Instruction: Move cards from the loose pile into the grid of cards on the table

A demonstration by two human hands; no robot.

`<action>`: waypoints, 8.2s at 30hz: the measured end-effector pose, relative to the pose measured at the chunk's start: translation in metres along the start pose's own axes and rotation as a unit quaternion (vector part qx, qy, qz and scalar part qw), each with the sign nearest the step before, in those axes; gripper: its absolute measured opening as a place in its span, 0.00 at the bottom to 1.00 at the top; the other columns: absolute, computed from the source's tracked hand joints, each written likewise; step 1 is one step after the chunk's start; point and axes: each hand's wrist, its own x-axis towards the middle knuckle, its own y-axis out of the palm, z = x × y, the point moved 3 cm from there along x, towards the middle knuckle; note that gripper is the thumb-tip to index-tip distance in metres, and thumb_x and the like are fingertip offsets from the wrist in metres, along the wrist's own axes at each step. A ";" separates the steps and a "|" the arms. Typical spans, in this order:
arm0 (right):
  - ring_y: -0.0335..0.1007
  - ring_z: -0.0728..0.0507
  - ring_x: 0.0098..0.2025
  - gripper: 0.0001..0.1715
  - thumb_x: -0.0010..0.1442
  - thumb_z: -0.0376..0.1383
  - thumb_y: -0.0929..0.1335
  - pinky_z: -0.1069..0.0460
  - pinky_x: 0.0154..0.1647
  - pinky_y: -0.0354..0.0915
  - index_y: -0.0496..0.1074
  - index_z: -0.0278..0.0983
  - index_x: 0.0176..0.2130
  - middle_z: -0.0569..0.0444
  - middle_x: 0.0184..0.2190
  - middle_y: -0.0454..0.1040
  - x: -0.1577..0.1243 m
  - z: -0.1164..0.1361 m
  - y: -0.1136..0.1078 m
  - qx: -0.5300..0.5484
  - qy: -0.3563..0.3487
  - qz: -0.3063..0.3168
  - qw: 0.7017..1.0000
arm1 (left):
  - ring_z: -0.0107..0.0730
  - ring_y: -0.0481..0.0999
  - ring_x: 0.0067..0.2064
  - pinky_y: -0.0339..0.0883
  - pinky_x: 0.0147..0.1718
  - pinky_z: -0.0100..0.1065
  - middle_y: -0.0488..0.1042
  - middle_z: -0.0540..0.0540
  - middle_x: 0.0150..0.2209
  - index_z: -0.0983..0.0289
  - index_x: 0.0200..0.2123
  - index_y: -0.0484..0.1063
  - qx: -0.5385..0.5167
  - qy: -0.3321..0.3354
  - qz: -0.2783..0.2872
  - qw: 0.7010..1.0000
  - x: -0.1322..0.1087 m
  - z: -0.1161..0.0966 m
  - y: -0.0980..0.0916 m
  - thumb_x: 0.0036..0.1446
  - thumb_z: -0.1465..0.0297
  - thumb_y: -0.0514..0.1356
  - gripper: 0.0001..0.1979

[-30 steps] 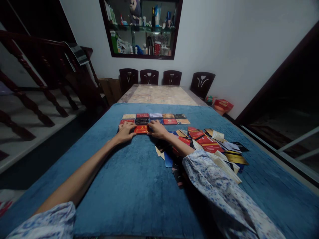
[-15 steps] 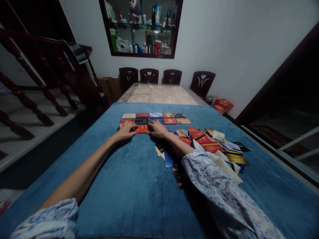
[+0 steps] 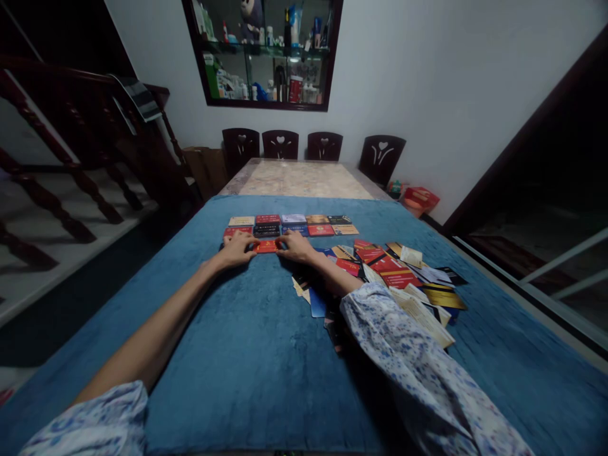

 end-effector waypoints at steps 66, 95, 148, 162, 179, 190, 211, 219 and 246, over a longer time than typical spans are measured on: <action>0.65 0.37 0.49 0.16 0.64 0.43 0.68 0.40 0.51 0.63 0.78 0.37 0.47 0.43 0.47 0.75 -0.171 -0.118 -0.034 -0.060 -0.051 -0.168 0.983 | 0.54 0.63 0.59 0.49 0.57 0.61 0.74 0.62 0.56 0.62 0.56 0.72 -0.056 0.188 -0.064 0.979 0.001 -0.177 0.045 0.60 0.68 0.57 0.21; 0.67 0.39 0.46 0.10 0.61 0.41 0.71 0.40 0.51 0.65 0.78 0.39 0.41 0.47 0.40 0.75 -0.177 -0.101 -0.042 -0.018 -0.140 -0.126 0.982 | 0.51 0.63 0.58 0.52 0.56 0.57 0.76 0.59 0.53 0.60 0.51 0.76 -0.097 0.233 -0.054 0.966 -0.002 -0.178 0.050 0.61 0.67 0.60 0.16; 0.73 0.38 0.49 0.28 0.60 0.31 0.67 0.43 0.51 0.68 0.67 0.37 0.60 0.43 0.48 0.77 -0.168 -0.113 -0.021 0.070 -0.019 -0.224 0.972 | 0.41 0.71 0.49 0.69 0.52 0.43 0.74 0.58 0.45 0.64 0.55 0.71 -0.204 0.178 -0.118 0.955 0.010 -0.168 0.054 0.55 0.78 0.59 0.23; 0.69 0.35 0.49 0.34 0.61 0.41 0.70 0.39 0.52 0.67 0.65 0.35 0.63 0.41 0.47 0.74 -0.168 -0.118 -0.021 0.053 -0.041 -0.181 0.981 | 0.46 0.68 0.52 0.64 0.55 0.50 0.76 0.60 0.52 0.63 0.59 0.70 -0.187 0.173 -0.050 0.966 0.014 -0.164 0.054 0.53 0.69 0.65 0.28; 0.67 0.35 0.54 0.33 0.59 0.40 0.72 0.36 0.56 0.65 0.68 0.37 0.62 0.42 0.51 0.74 -0.165 -0.127 -0.018 0.108 -0.020 -0.172 0.979 | 0.46 0.69 0.55 0.63 0.57 0.49 0.74 0.61 0.53 0.63 0.60 0.68 -0.190 0.158 -0.032 0.968 0.015 -0.161 0.055 0.53 0.67 0.64 0.29; 0.68 0.35 0.54 0.34 0.56 0.37 0.74 0.37 0.54 0.66 0.69 0.39 0.61 0.43 0.51 0.75 -0.165 -0.127 -0.021 0.135 -0.002 -0.164 0.977 | 0.47 0.69 0.54 0.64 0.55 0.50 0.74 0.60 0.53 0.62 0.60 0.68 -0.182 0.167 -0.030 0.968 0.016 -0.161 0.056 0.54 0.68 0.64 0.29; 0.62 0.33 0.54 0.28 0.59 0.43 0.72 0.37 0.53 0.60 0.72 0.38 0.57 0.42 0.52 0.74 -0.163 -0.118 -0.034 -0.037 0.009 -0.102 0.994 | 0.49 0.65 0.54 0.59 0.52 0.51 0.70 0.59 0.50 0.61 0.57 0.69 -0.137 0.131 -0.013 0.982 0.015 -0.167 0.053 0.57 0.65 0.62 0.23; 0.63 0.34 0.53 0.27 0.60 0.47 0.71 0.40 0.52 0.60 0.72 0.38 0.55 0.43 0.50 0.74 -0.160 -0.114 -0.038 -0.070 0.010 -0.082 0.994 | 0.48 0.66 0.52 0.59 0.51 0.50 0.70 0.57 0.47 0.60 0.56 0.70 -0.128 0.133 -0.013 0.983 0.015 -0.167 0.052 0.57 0.65 0.63 0.22; 0.66 0.35 0.50 0.25 0.59 0.47 0.72 0.44 0.46 0.63 0.73 0.37 0.52 0.44 0.44 0.76 -0.136 -0.077 -0.052 -0.092 0.006 -0.042 0.995 | 0.49 0.67 0.51 0.61 0.50 0.51 0.69 0.58 0.46 0.62 0.54 0.71 -0.096 0.110 -0.020 0.989 0.000 -0.144 0.031 0.55 0.67 0.62 0.22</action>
